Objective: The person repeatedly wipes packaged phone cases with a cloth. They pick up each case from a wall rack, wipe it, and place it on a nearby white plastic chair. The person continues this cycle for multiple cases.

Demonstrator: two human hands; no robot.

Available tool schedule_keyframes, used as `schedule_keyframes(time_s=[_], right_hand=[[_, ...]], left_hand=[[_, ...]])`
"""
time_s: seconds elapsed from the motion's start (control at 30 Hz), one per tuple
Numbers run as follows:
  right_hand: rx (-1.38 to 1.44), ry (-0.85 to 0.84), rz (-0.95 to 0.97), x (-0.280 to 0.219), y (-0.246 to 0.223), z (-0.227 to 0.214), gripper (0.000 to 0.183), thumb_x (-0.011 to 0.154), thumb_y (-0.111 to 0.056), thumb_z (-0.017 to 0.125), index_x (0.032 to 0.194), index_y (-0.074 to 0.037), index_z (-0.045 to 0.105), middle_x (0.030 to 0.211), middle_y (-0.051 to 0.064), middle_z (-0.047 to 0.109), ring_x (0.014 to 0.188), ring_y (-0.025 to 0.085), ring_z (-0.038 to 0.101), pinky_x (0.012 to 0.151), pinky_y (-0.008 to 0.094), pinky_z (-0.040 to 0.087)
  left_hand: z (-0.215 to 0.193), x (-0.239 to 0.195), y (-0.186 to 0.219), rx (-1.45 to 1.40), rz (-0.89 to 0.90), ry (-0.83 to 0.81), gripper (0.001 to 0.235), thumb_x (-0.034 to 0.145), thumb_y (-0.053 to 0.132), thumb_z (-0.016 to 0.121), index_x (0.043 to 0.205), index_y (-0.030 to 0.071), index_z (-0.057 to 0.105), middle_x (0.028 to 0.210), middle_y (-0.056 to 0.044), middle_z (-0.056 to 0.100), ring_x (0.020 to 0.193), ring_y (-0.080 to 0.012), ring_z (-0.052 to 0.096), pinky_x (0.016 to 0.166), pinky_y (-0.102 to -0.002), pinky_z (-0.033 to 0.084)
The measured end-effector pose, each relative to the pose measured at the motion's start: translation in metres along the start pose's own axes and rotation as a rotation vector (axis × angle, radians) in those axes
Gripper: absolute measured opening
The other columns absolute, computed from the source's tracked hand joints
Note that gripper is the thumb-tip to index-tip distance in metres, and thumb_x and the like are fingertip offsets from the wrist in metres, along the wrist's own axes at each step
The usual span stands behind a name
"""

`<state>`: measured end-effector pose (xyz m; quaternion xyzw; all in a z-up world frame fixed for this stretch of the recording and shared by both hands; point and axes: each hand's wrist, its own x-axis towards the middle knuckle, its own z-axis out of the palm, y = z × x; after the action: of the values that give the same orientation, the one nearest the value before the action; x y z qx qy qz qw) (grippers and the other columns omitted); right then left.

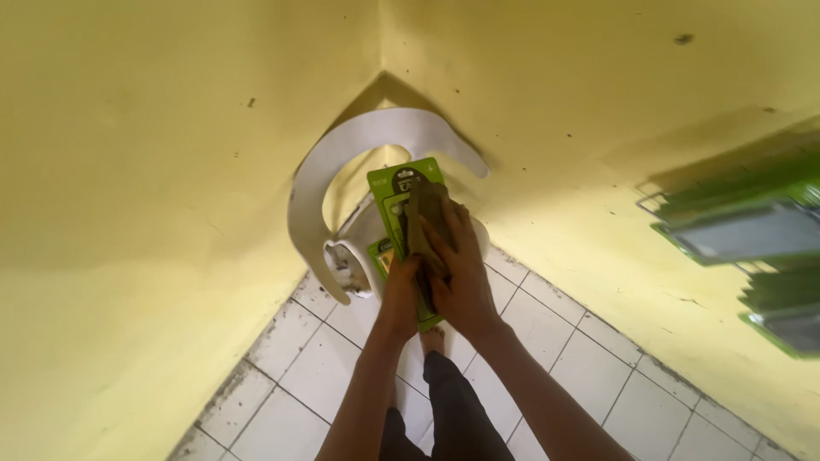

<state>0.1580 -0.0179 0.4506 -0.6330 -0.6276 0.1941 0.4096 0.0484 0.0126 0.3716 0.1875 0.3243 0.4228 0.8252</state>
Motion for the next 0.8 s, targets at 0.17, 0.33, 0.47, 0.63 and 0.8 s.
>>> schedule_keyframes(time_s=[0.17,0.33,0.47,0.63,0.8], right_hand=[[-0.019,-0.092,-0.045,-0.047,-0.067,-0.006,0.057,0.083,0.005,0.059,0.139,-0.007,0.062,0.168,0.016,0.029,0.158,0.047,0.018,0.126,0.053,0.025],[-0.056,-0.305,0.050,-0.114,-0.084,-0.005,0.057,0.082,0.000,0.069,0.138,-0.012,0.063,0.168,0.009,0.028,0.157,0.040,0.009,0.124,0.052,0.023],[0.470,-0.254,0.439,-0.133,-0.044,-0.021,0.046,0.100,-0.021,0.063,0.146,-0.018,0.064,0.133,0.023,0.058,0.107,0.032,0.047,0.081,0.042,0.041],[0.526,0.141,0.836,-0.128,-0.020,-0.051,0.044,0.113,-0.034,0.045,0.113,0.005,0.067,0.076,0.016,0.060,0.049,0.016,0.047,0.042,0.031,0.038],[0.228,0.237,-0.008,-0.094,-0.077,-0.030,0.048,0.108,-0.008,0.047,0.153,0.005,0.036,0.156,0.025,0.041,0.142,0.035,0.042,0.114,0.045,0.036]], left_hand=[[0.016,-0.046,0.043,-0.175,-0.078,0.042,0.062,0.107,0.051,0.029,0.145,0.006,0.049,0.136,-0.013,0.062,0.119,-0.0247,0.063,0.100,-0.038,0.054],[0.005,-0.070,0.065,-0.051,-0.075,0.065,0.060,0.110,0.048,0.032,0.139,0.001,0.056,0.127,-0.015,0.068,0.107,-0.0267,0.068,0.094,-0.039,0.057],[-0.011,-0.089,0.073,-0.127,-0.051,-0.019,0.051,0.110,0.043,0.034,0.139,0.006,0.053,0.122,-0.012,0.066,0.103,-0.0255,0.068,0.091,-0.041,0.059],[-0.012,-0.114,0.077,0.037,-0.104,-0.165,0.048,0.111,0.037,0.036,0.145,0.007,0.051,0.125,-0.011,0.066,0.105,-0.0220,0.067,0.092,-0.038,0.058],[0.014,-0.134,0.055,0.228,-0.152,-0.245,0.048,0.109,0.035,0.036,0.149,0.009,0.046,0.136,-0.007,0.063,0.118,-0.0170,0.063,0.102,-0.033,0.054]])
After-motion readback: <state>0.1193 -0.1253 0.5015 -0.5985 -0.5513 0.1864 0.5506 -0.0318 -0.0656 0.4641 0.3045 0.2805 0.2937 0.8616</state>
